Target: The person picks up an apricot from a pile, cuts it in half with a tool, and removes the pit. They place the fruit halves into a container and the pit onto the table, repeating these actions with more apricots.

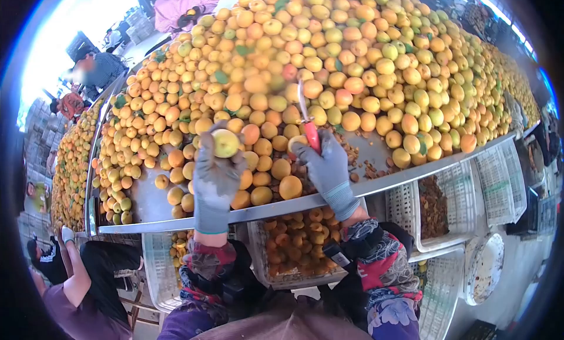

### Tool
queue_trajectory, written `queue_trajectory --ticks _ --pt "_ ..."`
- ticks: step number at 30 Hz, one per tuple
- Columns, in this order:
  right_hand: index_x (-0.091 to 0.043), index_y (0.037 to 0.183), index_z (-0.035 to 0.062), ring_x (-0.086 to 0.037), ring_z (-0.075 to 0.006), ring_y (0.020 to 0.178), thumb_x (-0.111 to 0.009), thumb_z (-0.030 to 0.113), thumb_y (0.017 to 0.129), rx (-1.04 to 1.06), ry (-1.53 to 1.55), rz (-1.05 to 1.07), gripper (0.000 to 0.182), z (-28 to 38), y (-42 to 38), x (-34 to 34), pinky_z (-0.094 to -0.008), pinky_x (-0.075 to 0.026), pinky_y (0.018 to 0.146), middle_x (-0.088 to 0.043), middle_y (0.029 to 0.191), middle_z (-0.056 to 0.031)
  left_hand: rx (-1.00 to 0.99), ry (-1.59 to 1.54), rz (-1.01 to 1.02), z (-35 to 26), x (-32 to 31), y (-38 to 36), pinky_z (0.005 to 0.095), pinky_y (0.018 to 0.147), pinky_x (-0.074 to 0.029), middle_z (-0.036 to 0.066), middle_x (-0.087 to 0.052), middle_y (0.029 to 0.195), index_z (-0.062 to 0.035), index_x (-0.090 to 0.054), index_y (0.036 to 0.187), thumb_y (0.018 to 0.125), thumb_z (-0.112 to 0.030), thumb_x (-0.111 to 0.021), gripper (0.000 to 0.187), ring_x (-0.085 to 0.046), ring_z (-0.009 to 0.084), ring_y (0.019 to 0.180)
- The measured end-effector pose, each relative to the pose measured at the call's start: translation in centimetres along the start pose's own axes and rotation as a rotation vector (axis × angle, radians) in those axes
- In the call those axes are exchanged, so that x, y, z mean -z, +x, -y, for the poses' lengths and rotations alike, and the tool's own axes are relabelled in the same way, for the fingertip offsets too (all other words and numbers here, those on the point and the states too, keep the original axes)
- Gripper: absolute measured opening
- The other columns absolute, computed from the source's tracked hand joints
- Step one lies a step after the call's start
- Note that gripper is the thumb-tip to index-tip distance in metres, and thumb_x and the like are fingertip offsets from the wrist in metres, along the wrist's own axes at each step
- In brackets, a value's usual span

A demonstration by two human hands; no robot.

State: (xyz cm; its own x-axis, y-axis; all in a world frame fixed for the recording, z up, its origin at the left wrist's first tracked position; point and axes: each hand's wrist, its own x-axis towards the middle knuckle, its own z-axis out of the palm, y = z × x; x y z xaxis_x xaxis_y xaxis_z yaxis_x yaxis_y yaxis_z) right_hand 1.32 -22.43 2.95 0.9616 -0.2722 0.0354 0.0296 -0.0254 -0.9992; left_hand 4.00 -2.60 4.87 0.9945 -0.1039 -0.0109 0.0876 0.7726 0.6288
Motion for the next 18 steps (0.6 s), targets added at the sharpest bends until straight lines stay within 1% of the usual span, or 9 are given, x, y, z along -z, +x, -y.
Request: queue_trajectory --ticks 1,3,5,7,9,10,11,13,18 --pt "-0.055 0.093 -0.0018 -0.057 -0.0086 0.062 -0.068 0.016 0.083 0.087 0.012 -0.014 0.024 -0.4 0.6 -0.1 -0.0233 -0.048 0.057 -0.061 0.076 -0.0043 0.105 -0.051 0.062 0.2 0.0 -0.2 0.0272 0.065 -0.049 0.005 -0.061 0.102 -0.0085 -0.052 0.118 0.092 -0.033 -0.057 0.036 -0.06 0.016 0.083" --pt "-0.054 0.095 -0.0021 -0.059 -0.0093 0.063 -0.067 0.016 0.084 0.122 -0.155 -0.012 0.025 0.4 1.1 -0.1 -0.0242 -0.049 0.058 -0.061 0.077 -0.005 0.135 -0.094 0.053 0.0 -1.0 -0.6 0.0292 0.067 -0.05 0.007 -0.06 0.105 -0.0072 -0.049 0.123 0.093 -0.032 -0.055 0.039 -0.061 0.0168 0.082" --pt "-0.053 0.097 -0.0026 -0.058 -0.0096 0.062 -0.067 0.016 0.084 0.082 -0.018 -0.006 0.027 -0.2 1.7 -0.2 -0.0244 -0.049 0.058 -0.061 0.077 -0.0049 0.215 -0.159 0.263 0.0 -1.3 -0.7 0.0304 0.067 -0.05 0.01 -0.06 0.106 -0.0051 -0.047 0.126 0.094 -0.029 -0.052 0.04 -0.061 0.0166 0.081" --pt "-0.052 0.1 -0.0026 -0.058 -0.0106 0.06 -0.063 0.018 0.087 0.084 0.008 0.02 0.027 -0.9 1.7 -0.3 -0.0238 -0.048 0.057 -0.06 0.075 -0.0039 0.184 -0.115 0.251 0.2 -1.5 -0.7 0.0311 0.066 -0.048 0.013 -0.06 0.109 -0.0027 -0.045 0.128 0.095 -0.027 -0.05 0.042 -0.06 0.0168 0.078" --pt "-0.054 0.104 -0.0012 -0.055 -0.0084 0.056 -0.057 0.022 0.091 0.076 0.192 0.038 0.027 -0.5 1.1 -0.5 -0.0209 -0.045 0.054 -0.059 0.073 -0.002 0.184 -0.093 0.347 0.5 -1.1 -0.5 0.0307 0.067 -0.048 0.014 -0.06 0.111 -0.0019 -0.043 0.13 0.095 -0.028 -0.051 0.045 -0.06 0.0173 0.079" --pt "-0.055 0.109 0.0007 -0.05 -0.0047 0.054 -0.052 0.025 0.095 -0.02 0.16 0.07 0.029 0.6 0.1 -0.1 -0.0178 -0.039 0.05 -0.058 0.072 0.0001 0.185 -0.086 0.342 0.3 -1.2 -0.6 0.0314 0.069 -0.049 0.015 -0.059 0.111 -0.0007 -0.043 0.131 0.095 -0.028 -0.051 0.046 -0.06 0.0175 0.081" --pt "-0.055 0.109 0.0007 -0.05 -0.0047 0.054 -0.052 0.025 0.095 -0.017 0.163 0.07 0.029 1.1 -0.5 0.0 -0.0178 -0.039 0.05 -0.058 0.072 0.0001 0.184 -0.083 0.344 0.3 -1.5 -0.7 0.0314 0.069 -0.049 0.015 -0.059 0.111 -0.0007 -0.043 0.131 0.095 -0.028 -0.051 0.046 -0.06 0.0175 0.081" --pt "-0.057 0.111 0.0021 -0.045 -0.0022 0.051 -0.048 0.03 0.096 0.002 0.214 0.219 0.032 1.6 -1.5 0.4 -0.0173 -0.035 0.047 -0.058 0.071 0.0012 0.156 -0.065 0.311 0.4 -2.1 -1.0 0.0319 0.074 -0.05 0.014 -0.059 0.113 -0.0004 -0.043 0.13 0.095 -0.026 -0.052 0.044 -0.06 0.017 0.087" --pt "-0.058 0.1 0.0033 -0.045 -0.0041 0.048 -0.049 0.042 0.095 0.012 0.289 0.335 0.04 3.9 -4.2 0.7 -0.0184 -0.033 0.044 -0.054 0.061 0.0004 0.076 0.105 0.392 0.6 -2.1 -1.0 0.0316 0.081 -0.049 0.015 -0.058 0.115 -0.0001 -0.043 0.129 0.092 -0.028 -0.055 0.048 -0.059 0.0178 0.095"
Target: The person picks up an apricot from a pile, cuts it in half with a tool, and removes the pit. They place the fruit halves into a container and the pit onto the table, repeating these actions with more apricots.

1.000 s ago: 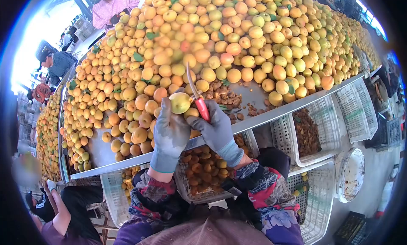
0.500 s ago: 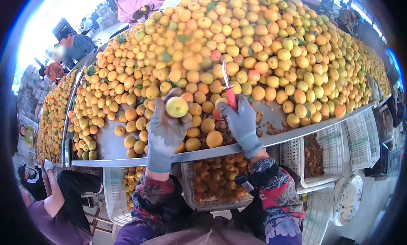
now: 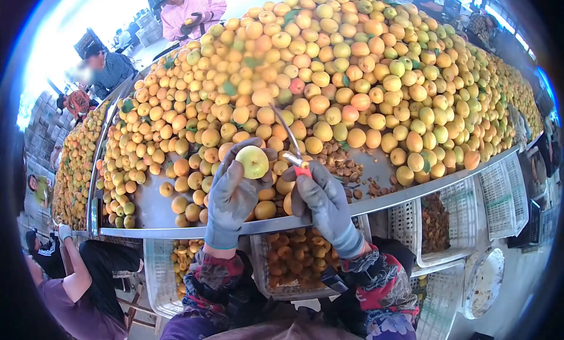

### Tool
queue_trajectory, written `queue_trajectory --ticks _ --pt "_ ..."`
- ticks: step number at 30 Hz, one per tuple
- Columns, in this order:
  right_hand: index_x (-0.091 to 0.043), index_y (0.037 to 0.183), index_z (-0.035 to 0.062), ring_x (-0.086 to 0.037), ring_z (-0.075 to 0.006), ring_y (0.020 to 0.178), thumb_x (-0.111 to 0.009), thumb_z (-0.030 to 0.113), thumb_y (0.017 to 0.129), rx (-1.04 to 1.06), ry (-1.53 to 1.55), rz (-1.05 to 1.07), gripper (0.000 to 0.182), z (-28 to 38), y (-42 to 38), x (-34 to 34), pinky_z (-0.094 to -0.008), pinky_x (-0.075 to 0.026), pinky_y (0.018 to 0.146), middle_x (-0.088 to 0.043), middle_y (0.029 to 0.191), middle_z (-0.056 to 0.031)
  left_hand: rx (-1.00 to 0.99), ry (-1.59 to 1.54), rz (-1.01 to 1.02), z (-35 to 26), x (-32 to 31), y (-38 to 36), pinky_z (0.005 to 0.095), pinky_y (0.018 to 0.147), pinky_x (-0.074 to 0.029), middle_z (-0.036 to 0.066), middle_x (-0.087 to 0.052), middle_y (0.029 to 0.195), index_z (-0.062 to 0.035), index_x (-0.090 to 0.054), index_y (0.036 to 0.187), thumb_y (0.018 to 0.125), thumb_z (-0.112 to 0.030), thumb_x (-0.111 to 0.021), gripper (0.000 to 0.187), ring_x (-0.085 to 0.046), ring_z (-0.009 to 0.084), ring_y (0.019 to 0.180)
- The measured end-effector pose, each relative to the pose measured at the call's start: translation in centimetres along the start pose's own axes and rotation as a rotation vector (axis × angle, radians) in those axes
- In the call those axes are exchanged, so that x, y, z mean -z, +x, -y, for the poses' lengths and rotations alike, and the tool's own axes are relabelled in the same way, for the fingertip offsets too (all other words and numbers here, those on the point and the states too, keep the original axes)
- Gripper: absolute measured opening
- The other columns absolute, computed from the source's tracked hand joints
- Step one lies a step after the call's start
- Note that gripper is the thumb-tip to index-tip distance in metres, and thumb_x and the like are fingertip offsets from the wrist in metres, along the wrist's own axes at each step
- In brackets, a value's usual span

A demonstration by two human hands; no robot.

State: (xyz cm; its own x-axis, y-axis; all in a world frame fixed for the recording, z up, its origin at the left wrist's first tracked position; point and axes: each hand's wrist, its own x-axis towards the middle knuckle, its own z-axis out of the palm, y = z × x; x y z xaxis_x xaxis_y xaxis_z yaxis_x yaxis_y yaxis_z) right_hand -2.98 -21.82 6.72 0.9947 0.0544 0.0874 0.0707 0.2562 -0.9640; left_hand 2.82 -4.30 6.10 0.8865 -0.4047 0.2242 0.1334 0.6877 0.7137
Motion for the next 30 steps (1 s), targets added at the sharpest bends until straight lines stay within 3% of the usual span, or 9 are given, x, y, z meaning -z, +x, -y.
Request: queue_trajectory --ticks 2,13,16,18,24,27,30 --pt "-0.057 0.098 0.0038 -0.044 -0.0043 0.047 -0.049 0.043 0.095 -0.003 0.003 0.017 0.041 0.9 -0.3 -0.5 -0.0185 -0.033 0.044 -0.053 0.061 0.0005 -0.026 0.157 -0.022 0.2 -0.6 -0.1 0.031 0.082 -0.047 0.015 -0.057 0.115 -0.0003 -0.042 0.129 0.09 -0.032 -0.059 0.054 -0.057 0.0188 0.099" --pt "-0.055 0.102 0.0021 -0.044 -0.0041 0.051 -0.045 0.036 0.099 0.084 -0.141 0.127 0.035 0.5 -0.3 -0.2 -0.0201 -0.035 0.047 -0.047 0.062 0.0031 -0.002 0.181 0.05 0.8 -1.7 -0.1 0.0292 0.082 -0.044 0.01 -0.056 0.112 0.0001 -0.041 0.128 0.088 -0.037 -0.062 0.059 -0.055 0.0171 0.101" --pt "-0.055 0.103 0.0011 -0.044 -0.0038 0.052 -0.045 0.033 0.099 0.111 -0.196 0.106 0.033 -0.2 -0.2 -0.5 -0.0206 -0.036 0.047 -0.046 0.062 0.0033 -0.029 0.288 0.004 1.0 -1.3 -0.2 0.0283 0.08 -0.044 0.009 -0.057 0.109 -0.0008 -0.043 0.126 0.088 -0.036 -0.061 0.055 -0.054 0.0159 0.099" --pt "-0.055 0.103 0.0008 -0.044 -0.0036 0.053 -0.045 0.032 0.099 0.11 -0.19 0.095 0.033 -0.8 -0.2 -0.6 -0.0205 -0.035 0.047 -0.045 0.063 0.0033 -0.023 0.282 0.033 0.9 -1.3 -0.1 0.0222 0.076 -0.046 0.005 -0.053 0.106 -0.0036 -0.044 0.122 0.09 -0.026 -0.057 0.041 -0.053 0.0103 0.094" --pt "-0.054 0.096 0.0031 -0.043 -0.0018 0.054 -0.041 0.032 0.1 -0.028 -0.107 0.065 0.032 -1.7 0.0 -0.8 -0.0183 -0.034 0.048 -0.046 0.063 0.0059 0.02 0.286 -0.101 1.9 -1.0 -0.2 0.0236 0.081 -0.046 0.005 -0.054 0.104 -0.0033 -0.046 0.118 0.093 -0.018 -0.05 0.029 -0.053 0.0101 0.094" --pt "-0.055 0.101 0.0018 -0.042 -0.0028 0.052 -0.047 0.031 0.098 0.028 -0.143 0.064 0.03 -2.9 0.4 -0.6 -0.0208 -0.035 0.047 -0.046 0.062 0.005 0.029 0.312 -0.158 2.4 -1.2 0.0 0.0223 0.07 -0.043 0.002 -0.055 0.1 -0.0067 -0.048 0.116 0.093 -0.03 -0.052 0.033 -0.053 0.0102 0.09" --pt "-0.055 0.1 0.0016 -0.042 -0.0027 0.053 -0.047 0.032 0.098 0.009 -0.205 0.027 0.031 -3.0 1.0 -0.6 -0.021 -0.035 0.046 -0.048 0.063 0.0042 -0.014 0.352 -0.144 3.3 -0.2 0.6 0.023 0.071 -0.044 0.002 -0.055 0.1 -0.0068 -0.048 0.115 0.094 -0.029 -0.051 0.031 -0.053 0.0103 0.09"
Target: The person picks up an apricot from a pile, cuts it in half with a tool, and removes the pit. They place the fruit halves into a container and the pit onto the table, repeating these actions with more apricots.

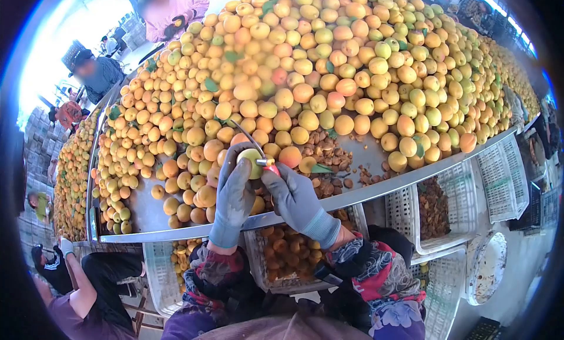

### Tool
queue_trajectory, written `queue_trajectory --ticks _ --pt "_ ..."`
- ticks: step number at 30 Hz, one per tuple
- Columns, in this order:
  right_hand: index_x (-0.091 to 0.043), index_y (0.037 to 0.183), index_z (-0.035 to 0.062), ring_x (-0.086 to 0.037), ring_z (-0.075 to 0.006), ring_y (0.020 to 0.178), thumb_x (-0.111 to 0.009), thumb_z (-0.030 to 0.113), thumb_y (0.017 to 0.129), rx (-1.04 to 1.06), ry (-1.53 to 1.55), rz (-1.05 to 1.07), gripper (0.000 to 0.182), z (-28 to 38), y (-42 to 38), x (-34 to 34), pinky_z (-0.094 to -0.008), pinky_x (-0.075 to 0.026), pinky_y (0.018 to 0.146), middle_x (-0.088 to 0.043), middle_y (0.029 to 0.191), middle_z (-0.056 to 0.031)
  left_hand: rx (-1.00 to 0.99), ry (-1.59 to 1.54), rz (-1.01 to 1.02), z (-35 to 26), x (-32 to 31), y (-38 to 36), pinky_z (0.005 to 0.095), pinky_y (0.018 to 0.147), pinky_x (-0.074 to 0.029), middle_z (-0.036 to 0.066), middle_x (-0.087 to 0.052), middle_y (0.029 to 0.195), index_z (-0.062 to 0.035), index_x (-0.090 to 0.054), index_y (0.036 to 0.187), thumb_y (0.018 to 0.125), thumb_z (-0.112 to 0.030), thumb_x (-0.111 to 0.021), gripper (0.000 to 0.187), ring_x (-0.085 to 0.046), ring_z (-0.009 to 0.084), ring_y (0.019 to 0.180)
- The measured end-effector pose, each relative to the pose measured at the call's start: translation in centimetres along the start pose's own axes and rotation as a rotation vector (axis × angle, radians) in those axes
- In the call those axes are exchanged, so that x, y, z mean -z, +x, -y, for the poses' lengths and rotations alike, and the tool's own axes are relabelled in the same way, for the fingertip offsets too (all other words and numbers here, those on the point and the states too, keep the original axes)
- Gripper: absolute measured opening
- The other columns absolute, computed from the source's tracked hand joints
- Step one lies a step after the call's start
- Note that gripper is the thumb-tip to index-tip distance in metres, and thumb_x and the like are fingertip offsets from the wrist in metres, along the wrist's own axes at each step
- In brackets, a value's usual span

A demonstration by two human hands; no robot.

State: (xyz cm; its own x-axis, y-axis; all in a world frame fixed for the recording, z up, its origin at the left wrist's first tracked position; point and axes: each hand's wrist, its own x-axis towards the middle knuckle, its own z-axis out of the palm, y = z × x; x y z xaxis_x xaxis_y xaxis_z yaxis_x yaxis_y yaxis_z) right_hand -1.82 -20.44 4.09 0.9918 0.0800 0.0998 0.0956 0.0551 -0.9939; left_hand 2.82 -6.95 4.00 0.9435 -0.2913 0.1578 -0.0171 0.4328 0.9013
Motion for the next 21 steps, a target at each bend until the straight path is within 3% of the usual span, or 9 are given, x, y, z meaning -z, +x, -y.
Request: queue_trajectory --ticks 3,6,8,11,12,13,15,16,21 --pt "-0.055 0.1 0.002 -0.044 -0.0051 0.052 -0.048 0.032 0.098 -0.128 0.194 0.032 0.031 0.0 0.7 0.4 -0.0241 -0.037 0.046 -0.048 0.06 -0.0002 0.014 -0.094 -0.024 0.1 -0.2 0.2 0.0232 0.081 -0.044 0.004 -0.054 0.102 -0.002 -0.048 0.115 0.094 -0.016 -0.049 0.025 -0.053 0.0098 0.092" --pt "-0.054 0.098 0.0042 -0.054 -0.0153 0.049 -0.05 0.034 0.096 0.054 -0.124 -0.07 0.03 -1.6 1.5 1.4 -0.0312 -0.042 0.046 -0.052 0.059 -0.0078 -0.022 0.103 -0.074 0.7 -0.8 0.9 0.0228 0.078 -0.044 0.003 -0.055 0.098 -0.0028 -0.05 0.112 0.094 -0.015 -0.05 0.022 -0.05 0.0085 0.09" --pt "-0.053 0.094 0.0065 -0.06 -0.0288 0.054 -0.054 0.037 0.093 0.218 -0.784 -0.187 0.03 -1.2 1.6 2.0 -0.0378 -0.045 0.048 -0.056 0.061 -0.0135 -0.058 0.275 -0.097 0.4 -1.4 1.2 0.0228 0.078 -0.044 0.004 -0.055 0.099 -0.0029 -0.049 0.112 0.094 -0.014 -0.049 0.021 -0.05 0.0084 0.091" --pt "-0.051 0.091 0.0082 -0.061 -0.0357 0.062 -0.055 0.04 0.091 0.142 -0.949 -0.353 0.032 -1.2 2.3 2.5 -0.0419 -0.046 0.049 -0.059 0.066 -0.0166 -0.108 0.446 -0.175 0.7 -1.0 1.7 0.0249 0.079 -0.046 0.004 -0.055 0.102 -0.0029 -0.05 0.114 0.095 -0.017 -0.05 0.023 -0.052 0.0097 0.092" --pt "-0.052 0.09 0.0076 -0.058 -0.0259 0.049 -0.053 0.039 0.093 0.221 -0.794 -0.45 0.032 -1.9 2.6 3.1 -0.0344 -0.042 0.043 -0.056 0.059 -0.0091 -0.073 0.151 -0.087 0.4 -0.6 1.7 0.0256 0.076 -0.046 0.005 -0.057 0.103 -0.0023 -0.049 0.118 0.096 -0.024 -0.05 0.031 -0.054 0.0113 0.089" --pt "-0.052 0.09 0.0076 -0.058 -0.0259 0.049 -0.053 0.039 0.093 0.232 -0.791 -0.448 0.032 -1.8 2.4 3.6 -0.0344 -0.042 0.043 -0.056 0.059 -0.0091 -0.04 -0.145 -0.001 0.1 -0.4 1.7 0.0262 0.074 -0.047 0.007 -0.059 0.104 -0.0018 -0.048 0.123 0.096 -0.031 -0.05 0.039 -0.057 0.013 0.086" --pt "-0.054 0.088 0.0054 -0.047 -0.0129 0.042 -0.05 0.035 0.096 -0.093 0.175 -0.176 0.031 0.2 1.3 4.0 -0.026 -0.035 0.041 -0.048 0.052 -0.0012 -0.029 -0.326 0.099 -0.9 -1.0 1.7 0.0307 0.078 -0.048 0.011 -0.06 0.107 0.0004 -0.046 0.125 0.095 -0.035 -0.052 0.047 -0.058 0.018 0.092" --pt "-0.054 0.087 0.0046 -0.04 -0.0016 0.048 -0.048 0.033 0.097 -0.132 0.191 -0.154 0.031 1.8 0.6 3.4 -0.02 -0.029 0.043 -0.046 0.056 0.0056 -0.015 -0.335 0.098 -0.6 -0.5 1.8 0.031 0.08 -0.048 0.012 -0.06 0.108 0.0009 -0.045 0.126 0.094 -0.035 -0.052 0.048 -0.058 0.0191 0.094" --pt "-0.056 0.089 0.0017 -0.04 -0.0016 0.048 -0.051 0.031 0.096 -0.039 0.119 -0.025 0.031 1.1 -0.9 2.2 -0.0192 -0.032 0.043 -0.044 0.057 0.0049 -0.018 -0.334 0.069 -0.6 -0.6 1.4 0.0328 0.087 -0.047 0.015 -0.059 0.11 0.0031 -0.042 0.129 0.091 -0.034 -0.057 0.055 -0.058 0.0209 0.1"
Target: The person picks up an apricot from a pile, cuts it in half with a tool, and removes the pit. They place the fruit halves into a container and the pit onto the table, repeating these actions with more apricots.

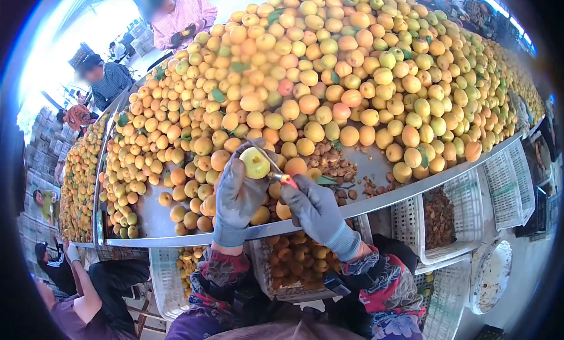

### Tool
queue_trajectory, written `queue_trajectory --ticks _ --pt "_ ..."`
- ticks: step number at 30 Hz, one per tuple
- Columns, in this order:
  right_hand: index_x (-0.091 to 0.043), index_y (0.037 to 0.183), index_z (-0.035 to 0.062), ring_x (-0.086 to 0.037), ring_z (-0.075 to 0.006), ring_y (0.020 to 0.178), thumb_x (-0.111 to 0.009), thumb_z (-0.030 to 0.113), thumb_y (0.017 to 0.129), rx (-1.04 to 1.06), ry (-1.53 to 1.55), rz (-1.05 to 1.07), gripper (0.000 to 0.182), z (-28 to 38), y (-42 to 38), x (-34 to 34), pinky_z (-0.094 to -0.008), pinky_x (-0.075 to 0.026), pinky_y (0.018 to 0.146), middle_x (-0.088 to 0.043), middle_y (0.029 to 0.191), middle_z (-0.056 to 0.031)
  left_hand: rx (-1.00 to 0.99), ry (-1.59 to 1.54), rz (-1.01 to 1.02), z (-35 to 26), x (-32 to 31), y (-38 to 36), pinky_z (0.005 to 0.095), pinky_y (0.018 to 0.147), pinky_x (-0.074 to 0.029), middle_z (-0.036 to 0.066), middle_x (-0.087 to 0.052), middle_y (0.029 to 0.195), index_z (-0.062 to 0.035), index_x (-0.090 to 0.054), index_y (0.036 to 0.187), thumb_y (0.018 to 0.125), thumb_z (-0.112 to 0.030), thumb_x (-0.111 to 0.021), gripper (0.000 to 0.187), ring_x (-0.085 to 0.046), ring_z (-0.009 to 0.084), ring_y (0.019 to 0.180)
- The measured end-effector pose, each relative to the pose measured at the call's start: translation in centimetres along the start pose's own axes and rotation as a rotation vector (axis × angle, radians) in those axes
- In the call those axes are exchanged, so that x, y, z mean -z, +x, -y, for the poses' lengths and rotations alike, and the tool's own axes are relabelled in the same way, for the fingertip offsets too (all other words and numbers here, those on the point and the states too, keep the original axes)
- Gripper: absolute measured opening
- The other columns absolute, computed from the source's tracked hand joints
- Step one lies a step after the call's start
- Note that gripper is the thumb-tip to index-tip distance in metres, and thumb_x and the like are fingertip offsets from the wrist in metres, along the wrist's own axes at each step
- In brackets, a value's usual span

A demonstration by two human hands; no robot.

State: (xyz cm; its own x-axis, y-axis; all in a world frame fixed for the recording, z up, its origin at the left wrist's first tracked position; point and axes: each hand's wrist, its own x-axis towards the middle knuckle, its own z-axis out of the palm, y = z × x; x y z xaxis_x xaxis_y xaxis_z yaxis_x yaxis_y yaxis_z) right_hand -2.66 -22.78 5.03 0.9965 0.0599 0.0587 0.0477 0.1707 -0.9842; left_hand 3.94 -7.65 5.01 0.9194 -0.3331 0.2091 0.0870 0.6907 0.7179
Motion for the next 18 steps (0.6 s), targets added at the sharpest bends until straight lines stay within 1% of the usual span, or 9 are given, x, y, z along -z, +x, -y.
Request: queue_trajectory --ticks 3,5,9,12,15,17,18 --pt "-0.057 0.092 0.0001 -0.041 -0.0017 0.051 -0.05 0.032 0.097 0.048 -0.094 0.049 0.033 0.1 -0.2 0.0 -0.0204 -0.035 0.045 -0.044 0.058 0.0041 0.009 0.015 0.043 -0.1 0.1 0.0 0.0335 0.087 -0.046 0.015 -0.059 0.111 0.0036 -0.042 0.129 0.09 -0.035 -0.06 0.058 -0.058 0.0206 0.099" --pt "-0.057 0.096 -0.0008 -0.042 -0.0026 0.054 -0.05 0.032 0.097 0.017 -0.123 0.067 0.034 0.2 -0.1 -0.1 -0.0214 -0.037 0.047 -0.045 0.06 0.0031 0.011 0.019 0.058 -0.1 0.2 0.0 0.0335 0.087 -0.046 0.015 -0.059 0.111 0.0032 -0.042 0.129 0.089 -0.036 -0.06 0.058 -0.058 0.0205 0.099" --pt "-0.058 0.099 -0.0007 -0.044 -0.003 0.055 -0.048 0.031 0.098 -0.015 -0.123 0.081 0.033 0.1 -0.2 0.0 -0.0222 -0.038 0.049 -0.046 0.061 0.0025 0.007 0.054 0.069 -0.3 0.0 0.0 0.033 0.087 -0.046 0.014 -0.058 0.111 0.0022 -0.042 0.129 0.089 -0.037 -0.061 0.059 -0.058 0.0196 0.097" --pt "-0.057 0.102 -0.0021 -0.044 -0.0049 0.057 -0.048 0.029 0.098 -0.014 -0.136 0.104 0.032 -0.1 -0.2 -0.1 -0.0242 -0.039 0.051 -0.047 0.061 0.0002 -0.003 0.059 0.081 -0.4 -0.4 -0.3 0.0331 0.087 -0.046 0.013 -0.058 0.11 0.0016 -0.042 0.129 0.089 -0.038 -0.06 0.06 -0.057 0.0186 0.097" --pt "-0.057 0.105 -0.003 -0.044 -0.0071 0.058 -0.049 0.027 0.097 0.013 -0.108 0.094 0.032 -1.1 -0.3 -0.6 -0.0267 -0.04 0.052 -0.048 0.062 -0.0018 0.006 0.052 0.064 -0.4 -0.6 -0.7 0.0332 0.088 -0.045 0.011 -0.057 0.11 0.0017 -0.041 0.129 0.09 -0.039 -0.059 0.06 -0.056 0.0177 0.097" --pt "-0.056 0.106 -0.0036 -0.044 -0.009 0.058 -0.05 0.025 0.097 0.03 -0.248 0.053 0.031 -1.5 -0.1 -0.8 -0.0283 -0.041 0.053 -0.049 0.063 -0.0036 -0.008 0.083 0.039 0.0 -0.5 -0.8 0.0324 0.089 -0.045 0.011 -0.057 0.111 0.0019 -0.041 0.13 0.09 -0.038 -0.059 0.059 -0.056 0.0173 0.098" --pt "-0.056 0.106 -0.0036 -0.044 -0.009 0.058 -0.05 0.025 0.097 0.031 -0.25 0.055 0.031 -1.4 -0.1 -0.7 -0.0283 -0.041 0.053 -0.049 0.063 -0.0036 -0.031 0.112 0.016 0.2 -0.4 -0.7 0.0315 0.09 -0.044 0.011 -0.056 0.111 0.002 -0.04 0.13 0.09 -0.038 -0.058 0.059 -0.056 0.017 0.098"
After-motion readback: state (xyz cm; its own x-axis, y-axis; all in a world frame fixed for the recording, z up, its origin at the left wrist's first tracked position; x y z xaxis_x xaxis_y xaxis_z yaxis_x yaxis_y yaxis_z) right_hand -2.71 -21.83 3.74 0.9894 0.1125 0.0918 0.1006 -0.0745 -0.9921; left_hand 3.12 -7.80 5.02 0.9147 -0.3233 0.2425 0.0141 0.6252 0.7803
